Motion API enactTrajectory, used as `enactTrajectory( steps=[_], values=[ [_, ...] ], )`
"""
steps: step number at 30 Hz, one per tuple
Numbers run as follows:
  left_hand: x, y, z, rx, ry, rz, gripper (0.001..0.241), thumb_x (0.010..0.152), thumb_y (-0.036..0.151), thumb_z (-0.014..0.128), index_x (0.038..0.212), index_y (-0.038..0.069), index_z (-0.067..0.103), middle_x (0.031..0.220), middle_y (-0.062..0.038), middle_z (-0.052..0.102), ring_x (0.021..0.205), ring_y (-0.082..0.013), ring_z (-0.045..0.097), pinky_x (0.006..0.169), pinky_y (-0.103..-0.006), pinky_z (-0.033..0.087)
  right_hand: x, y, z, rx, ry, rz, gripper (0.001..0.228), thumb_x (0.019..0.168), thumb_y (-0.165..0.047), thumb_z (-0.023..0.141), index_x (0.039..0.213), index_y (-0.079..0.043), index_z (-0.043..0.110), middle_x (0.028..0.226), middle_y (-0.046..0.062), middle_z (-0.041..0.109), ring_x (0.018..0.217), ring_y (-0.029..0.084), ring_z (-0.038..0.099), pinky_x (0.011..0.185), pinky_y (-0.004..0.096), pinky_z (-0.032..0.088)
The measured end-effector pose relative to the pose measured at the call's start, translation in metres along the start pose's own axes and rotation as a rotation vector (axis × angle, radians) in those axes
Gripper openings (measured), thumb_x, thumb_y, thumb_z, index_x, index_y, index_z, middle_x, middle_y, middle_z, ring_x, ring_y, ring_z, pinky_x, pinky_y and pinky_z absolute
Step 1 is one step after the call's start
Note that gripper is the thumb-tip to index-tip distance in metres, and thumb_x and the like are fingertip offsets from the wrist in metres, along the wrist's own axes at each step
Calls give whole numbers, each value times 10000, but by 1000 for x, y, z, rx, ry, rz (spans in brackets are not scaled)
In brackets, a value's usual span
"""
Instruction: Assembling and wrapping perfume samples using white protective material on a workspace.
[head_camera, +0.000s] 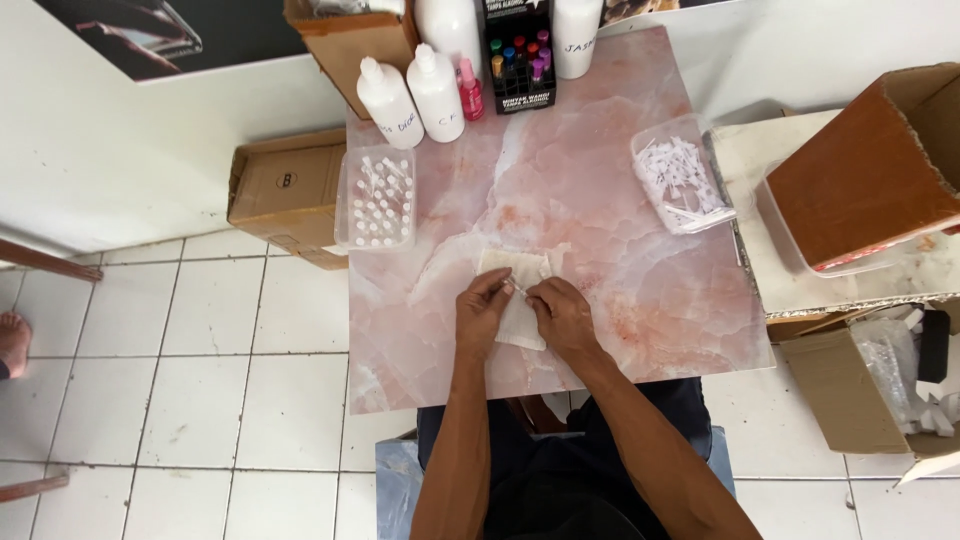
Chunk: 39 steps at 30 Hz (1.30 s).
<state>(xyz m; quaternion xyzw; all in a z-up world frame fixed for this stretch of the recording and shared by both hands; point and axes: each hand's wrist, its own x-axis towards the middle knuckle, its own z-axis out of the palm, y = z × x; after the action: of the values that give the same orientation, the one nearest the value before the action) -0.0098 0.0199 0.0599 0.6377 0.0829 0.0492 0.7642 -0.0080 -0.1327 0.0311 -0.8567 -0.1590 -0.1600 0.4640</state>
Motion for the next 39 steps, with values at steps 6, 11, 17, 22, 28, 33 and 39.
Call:
enactTrajectory(
  steps=[6, 11, 17, 22, 28, 33, 39],
  values=[
    [5, -11, 21, -2, 119, 9, 347, 787, 44, 872, 1120, 63, 775, 928, -12, 660, 822, -64, 599, 779, -215, 570, 0, -3, 1, 36, 72, -31, 88, 928, 13, 698, 921, -65, 736, 786, 72, 690, 757, 220, 685, 658, 314, 554],
    [3, -10, 29, -10, 217, 91, 332, 775, 39, 885, 1090, 51, 781, 926, -50, 687, 846, -102, 655, 799, -257, 582, -1, -15, 1, 58, 102, 100, 50, 896, -21, 741, 901, -71, 737, 747, 94, 670, 701, 241, 678, 613, 346, 553],
    [-1, -3, 35, -187, 223, 43, 381, 803, 7, 850, 1165, 26, 734, 979, -76, 716, 909, -124, 684, 838, -275, 597, 1, -20, 7, 192, 179, 192, 59, 901, -8, 736, 895, -65, 753, 742, 123, 675, 676, 253, 689, 582, 350, 540],
    [-2, -13, 30, -374, 178, -38, 355, 861, -40, 766, 1209, -15, 700, 1118, -211, 728, 1015, -254, 720, 918, -374, 602, -4, -17, 9, 234, 196, 255, 52, 917, -30, 727, 916, -61, 769, 761, 124, 708, 689, 242, 703, 595, 356, 550],
    [-4, -22, 31, -543, 98, -86, 288, 915, -40, 677, 1203, -22, 680, 1181, -237, 710, 1077, -288, 716, 933, -347, 592, -8, -22, 11, 237, 265, 277, 54, 902, -20, 741, 950, -27, 762, 758, 152, 708, 688, 259, 701, 579, 370, 549],
    [7, -53, 19, -436, 102, -66, 396, 804, -98, 793, 1180, -22, 695, 1027, -191, 718, 979, -266, 730, 842, -334, 624, -5, -35, 5, 181, 257, 119, 85, 932, 19, 700, 934, -41, 759, 769, 119, 691, 738, 253, 713, 630, 346, 560],
    [0, -34, 17, -414, 133, -63, 466, 763, -104, 823, 1195, -4, 679, 980, -133, 681, 960, -268, 731, 876, -359, 628, -14, -20, 13, 114, 218, 12, 113, 939, 23, 693, 932, -58, 772, 789, 78, 684, 755, 220, 691, 678, 317, 562]
  ],
)
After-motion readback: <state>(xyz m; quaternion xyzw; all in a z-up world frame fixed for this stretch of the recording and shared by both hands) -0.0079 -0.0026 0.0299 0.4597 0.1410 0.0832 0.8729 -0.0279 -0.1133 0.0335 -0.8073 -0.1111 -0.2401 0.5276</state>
